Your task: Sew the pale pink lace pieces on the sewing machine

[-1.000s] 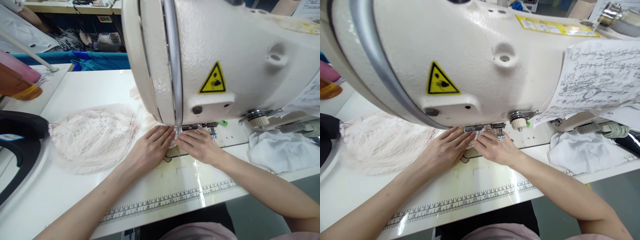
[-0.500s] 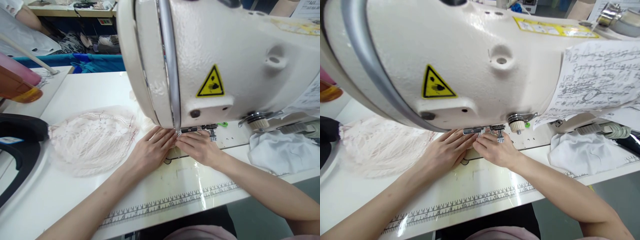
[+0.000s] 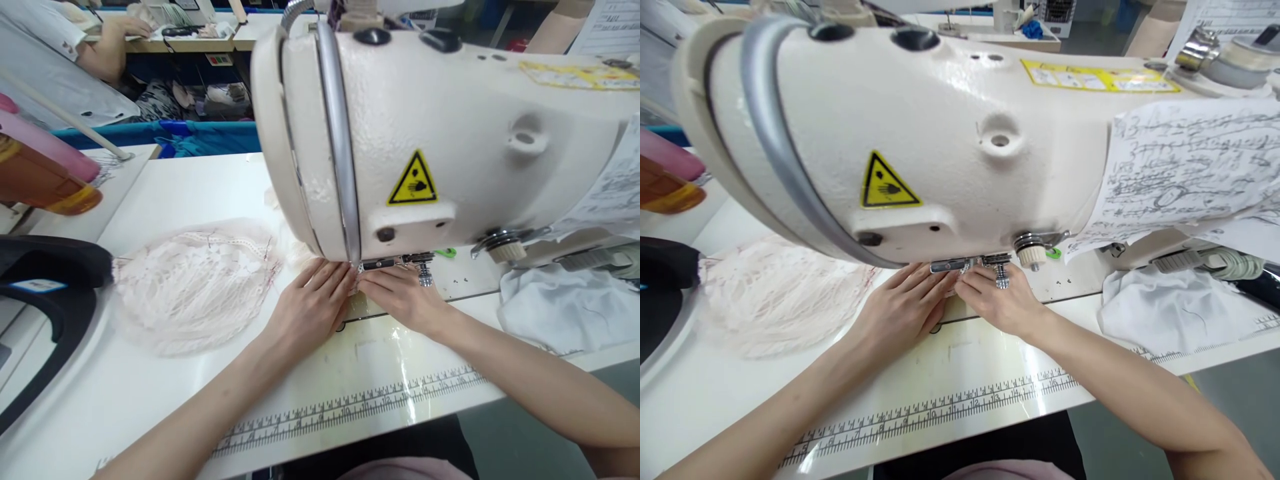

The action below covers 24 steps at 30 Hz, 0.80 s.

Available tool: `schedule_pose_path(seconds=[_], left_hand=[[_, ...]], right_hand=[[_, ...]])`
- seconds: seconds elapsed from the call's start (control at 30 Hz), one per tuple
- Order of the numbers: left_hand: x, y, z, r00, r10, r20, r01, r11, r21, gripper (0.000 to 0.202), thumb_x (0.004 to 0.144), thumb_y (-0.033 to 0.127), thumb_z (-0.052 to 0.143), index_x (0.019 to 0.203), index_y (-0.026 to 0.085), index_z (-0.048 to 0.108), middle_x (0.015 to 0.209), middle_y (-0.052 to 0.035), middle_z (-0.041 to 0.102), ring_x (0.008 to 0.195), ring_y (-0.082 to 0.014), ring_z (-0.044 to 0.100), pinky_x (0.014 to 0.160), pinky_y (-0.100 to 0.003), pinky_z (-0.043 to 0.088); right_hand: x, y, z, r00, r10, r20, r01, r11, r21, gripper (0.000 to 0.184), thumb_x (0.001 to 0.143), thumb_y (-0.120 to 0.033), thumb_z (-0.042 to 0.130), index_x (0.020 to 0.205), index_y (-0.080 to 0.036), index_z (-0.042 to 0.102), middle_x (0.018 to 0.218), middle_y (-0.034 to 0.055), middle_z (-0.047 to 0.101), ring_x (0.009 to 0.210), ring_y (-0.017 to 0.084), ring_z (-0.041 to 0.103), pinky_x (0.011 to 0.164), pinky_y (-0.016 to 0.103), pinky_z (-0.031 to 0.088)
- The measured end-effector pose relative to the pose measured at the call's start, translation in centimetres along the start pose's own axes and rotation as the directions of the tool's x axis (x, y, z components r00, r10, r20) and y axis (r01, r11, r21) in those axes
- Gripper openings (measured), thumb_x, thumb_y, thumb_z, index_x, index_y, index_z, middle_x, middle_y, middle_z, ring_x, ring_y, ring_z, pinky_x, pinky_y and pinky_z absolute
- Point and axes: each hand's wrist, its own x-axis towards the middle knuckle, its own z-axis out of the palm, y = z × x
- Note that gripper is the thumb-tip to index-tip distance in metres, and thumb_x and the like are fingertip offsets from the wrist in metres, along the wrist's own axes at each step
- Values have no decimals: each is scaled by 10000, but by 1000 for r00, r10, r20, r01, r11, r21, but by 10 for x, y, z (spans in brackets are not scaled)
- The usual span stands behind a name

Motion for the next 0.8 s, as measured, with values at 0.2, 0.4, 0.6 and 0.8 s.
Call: schedule_pose_path(seconds=[0.2,0.4,0.6,0.8], left_hand=[[1,4,2,999,-33,-6,33,999,13,319,931,211,480,1166,72,646,1180,-127,681,1069,-257,657,981,-425,505],[1,5,1,999,-40,3,40,999,29,313,923,211,494,1158,76,650,1160,-135,689,1052,-271,662,960,-425,514],[1,6,1,998,-55,20,55,998,25,316,932,224,488,1180,99,638,1171,-126,685,1064,-271,657,960,-423,516],[0,5,1,996,-78,53,79,997,-19,355,944,230,472,1258,124,598,1175,-130,682,1076,-273,652,974,-434,506]], right_hand=[[1,1,-7,996,-5,-92,-8,990,-143,250,894,-42,476,892,-210,662,910,-24,719,792,118,591,670,282,397],[2,-1,-11,993,86,-84,-104,965,-240,276,853,-18,502,860,-248,655,826,-73,708,691,95,578,647,279,364],[3,6,-6,980,198,-32,-198,980,-21,219,901,-157,512,955,-286,681,814,-20,688,837,150,617,791,313,457],[2,9,-4,967,256,-2,-255,963,82,300,940,-175,435,1028,-337,672,903,-28,696,886,147,614,832,348,500]])
